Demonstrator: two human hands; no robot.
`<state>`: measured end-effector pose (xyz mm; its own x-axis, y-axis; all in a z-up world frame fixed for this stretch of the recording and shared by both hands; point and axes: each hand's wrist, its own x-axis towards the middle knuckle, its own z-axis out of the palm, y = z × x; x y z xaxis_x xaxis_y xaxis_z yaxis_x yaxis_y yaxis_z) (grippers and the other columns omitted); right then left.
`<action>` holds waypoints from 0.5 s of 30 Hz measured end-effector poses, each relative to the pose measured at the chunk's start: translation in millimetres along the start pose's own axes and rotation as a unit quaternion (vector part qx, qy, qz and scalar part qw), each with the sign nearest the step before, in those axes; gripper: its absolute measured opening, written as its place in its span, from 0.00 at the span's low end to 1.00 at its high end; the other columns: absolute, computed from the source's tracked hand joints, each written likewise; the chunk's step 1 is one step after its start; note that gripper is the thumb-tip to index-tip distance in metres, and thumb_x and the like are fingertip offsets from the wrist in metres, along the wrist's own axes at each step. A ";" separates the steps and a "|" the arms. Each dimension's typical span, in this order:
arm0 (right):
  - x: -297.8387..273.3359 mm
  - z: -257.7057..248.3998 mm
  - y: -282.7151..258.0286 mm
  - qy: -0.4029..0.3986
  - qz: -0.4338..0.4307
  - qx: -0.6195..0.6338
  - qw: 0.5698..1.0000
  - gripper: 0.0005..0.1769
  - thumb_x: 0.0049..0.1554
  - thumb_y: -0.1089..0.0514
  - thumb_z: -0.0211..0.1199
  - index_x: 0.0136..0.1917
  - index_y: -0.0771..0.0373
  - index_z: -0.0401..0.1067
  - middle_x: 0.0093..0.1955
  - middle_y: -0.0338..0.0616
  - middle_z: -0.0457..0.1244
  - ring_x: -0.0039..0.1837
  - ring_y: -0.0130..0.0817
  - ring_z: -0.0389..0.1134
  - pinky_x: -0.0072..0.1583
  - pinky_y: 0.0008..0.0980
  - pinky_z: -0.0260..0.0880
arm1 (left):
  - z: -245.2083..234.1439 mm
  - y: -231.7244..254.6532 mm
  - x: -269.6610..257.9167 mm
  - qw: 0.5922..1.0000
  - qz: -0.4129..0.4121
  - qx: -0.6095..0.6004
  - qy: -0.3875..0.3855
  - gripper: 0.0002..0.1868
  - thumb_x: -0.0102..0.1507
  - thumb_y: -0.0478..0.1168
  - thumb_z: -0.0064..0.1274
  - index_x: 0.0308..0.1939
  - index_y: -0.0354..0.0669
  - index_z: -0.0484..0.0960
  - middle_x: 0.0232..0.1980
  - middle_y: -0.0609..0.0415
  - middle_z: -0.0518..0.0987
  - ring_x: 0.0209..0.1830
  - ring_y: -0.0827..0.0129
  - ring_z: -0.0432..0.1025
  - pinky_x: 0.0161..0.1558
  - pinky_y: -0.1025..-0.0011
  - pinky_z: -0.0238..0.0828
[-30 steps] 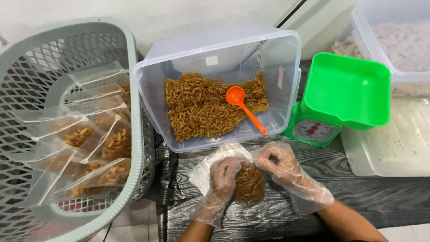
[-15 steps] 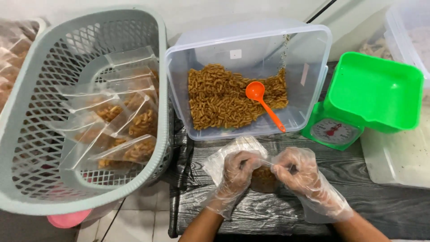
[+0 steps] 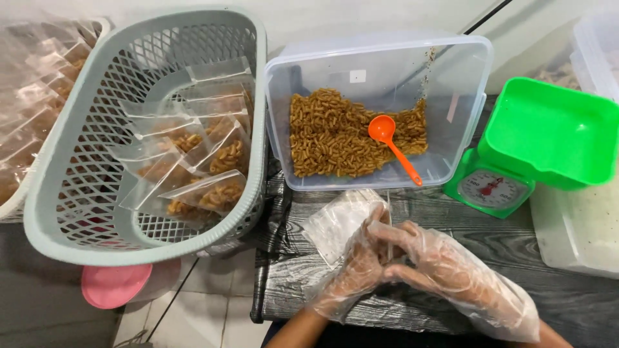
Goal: Packaging small dried food items into individual plastic bags using a spoon and placing them into a basket.
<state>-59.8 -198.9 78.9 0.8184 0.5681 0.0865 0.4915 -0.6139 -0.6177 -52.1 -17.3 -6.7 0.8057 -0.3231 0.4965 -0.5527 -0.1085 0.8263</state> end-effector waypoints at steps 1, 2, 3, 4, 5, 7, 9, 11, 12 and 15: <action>2.1 -11.1 -6.2 -0.062 -0.012 0.020 0.998 0.35 0.62 0.39 0.54 0.79 0.47 0.56 0.52 0.42 0.62 0.53 0.39 0.68 0.57 0.35 0.65 | 3.0 -11.8 -6.3 0.996 -0.086 -0.024 -0.007 0.61 0.54 0.80 0.45 0.73 0.34 0.59 0.72 0.37 0.67 0.74 0.48 0.63 0.72 0.57 0.61; 7.4 -19.3 -8.2 -0.061 -0.014 0.018 0.998 0.35 0.62 0.39 0.54 0.79 0.47 0.56 0.52 0.42 0.62 0.53 0.39 0.68 0.57 0.35 0.65 | -3.6 -9.4 -3.9 0.996 -0.083 -0.023 -0.006 0.61 0.54 0.80 0.45 0.73 0.34 0.59 0.72 0.37 0.67 0.74 0.48 0.63 0.72 0.57 0.61; 12.4 -27.6 -10.4 -0.049 0.004 -0.107 0.993 0.29 0.60 0.45 0.57 0.74 0.40 0.59 0.51 0.41 0.62 0.46 0.40 0.68 0.48 0.39 0.67 | -10.0 -6.9 -1.6 0.996 -0.075 0.005 -0.041 0.46 0.56 0.59 0.52 0.71 0.36 0.61 0.62 0.39 0.72 0.61 0.48 0.69 0.61 0.56 0.68; 17.7 -35.7 -12.6 -0.035 0.021 -0.229 0.973 0.26 0.58 0.51 0.61 0.68 0.32 0.62 0.50 0.39 0.62 0.39 0.42 0.67 0.39 0.44 0.68 | -16.6 -4.6 0.6 0.994 -0.067 0.033 -0.075 0.37 0.57 0.37 0.60 0.69 0.38 0.64 0.53 0.41 0.76 0.48 0.48 0.76 0.50 0.55 0.75; 17.6 -39.3 -7.0 -0.035 0.019 -0.231 0.972 0.26 0.58 0.51 0.61 0.68 0.32 0.62 0.50 0.39 0.62 0.39 0.42 0.67 0.39 0.44 0.68 | -19.0 -9.8 2.0 0.995 -0.065 0.033 -0.072 0.37 0.57 0.37 0.60 0.69 0.38 0.64 0.53 0.41 0.76 0.48 0.48 0.76 0.50 0.55 0.75; 16.0 -44.2 4.1 0.028 0.059 -0.141 0.988 0.19 0.58 0.41 0.61 0.61 0.40 0.75 0.71 0.41 0.59 0.64 0.37 0.68 0.63 0.34 0.65 | -23.6 -20.0 1.4 0.990 -0.017 0.024 -0.135 0.42 0.62 0.43 0.59 0.76 0.36 0.57 0.68 0.33 0.70 0.61 0.41 0.72 0.61 0.51 0.74; 25.7 -50.6 -6.5 0.059 0.040 -0.102 0.992 0.16 0.58 0.48 0.59 0.59 0.49 0.74 0.64 0.39 0.63 0.61 0.32 0.69 0.62 0.31 0.66 | -34.4 -11.0 8.1 0.991 -0.039 0.010 -0.126 0.39 0.60 0.40 0.61 0.72 0.36 0.62 0.65 0.36 0.73 0.61 0.45 0.73 0.62 0.56 0.74; 29.8 -49.2 7.0 0.094 0.021 -0.065 0.993 0.14 0.59 0.56 0.57 0.57 0.57 0.73 0.57 0.38 0.67 0.58 0.27 0.70 0.61 0.27 0.66 | -46.1 2.2 19.0 0.991 -0.058 -0.004 -0.117 0.37 0.58 0.36 0.64 0.69 0.36 0.68 0.63 0.38 0.76 0.60 0.49 0.75 0.62 0.61 0.74; 29.0 -44.0 25.6 0.068 -0.036 -0.223 0.972 0.04 0.60 0.61 0.53 0.47 0.55 0.67 0.46 0.34 0.61 0.48 0.24 0.65 0.51 0.28 0.63 | -52.4 11.0 25.4 0.995 -0.004 0.024 -0.093 0.32 0.60 0.41 0.62 0.66 0.35 0.70 0.61 0.37 0.77 0.59 0.49 0.76 0.61 0.61 0.76; 43.7 -71.0 -11.4 0.091 -0.124 -0.261 0.953 0.09 0.59 0.65 0.52 0.46 0.51 0.69 0.36 0.35 0.60 0.37 0.31 0.63 0.41 0.35 0.63 | -66.3 24.7 36.8 0.993 0.069 0.089 -0.031 0.29 0.62 0.46 0.61 0.62 0.34 0.72 0.56 0.38 0.80 0.54 0.51 0.78 0.56 0.60 0.80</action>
<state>-8.5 -206.0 145.2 0.6724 0.6558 0.3430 0.7187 -0.6894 -0.0907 -22.0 30.5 49.6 0.7074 -0.4035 0.5803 -0.6909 -0.2211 0.6883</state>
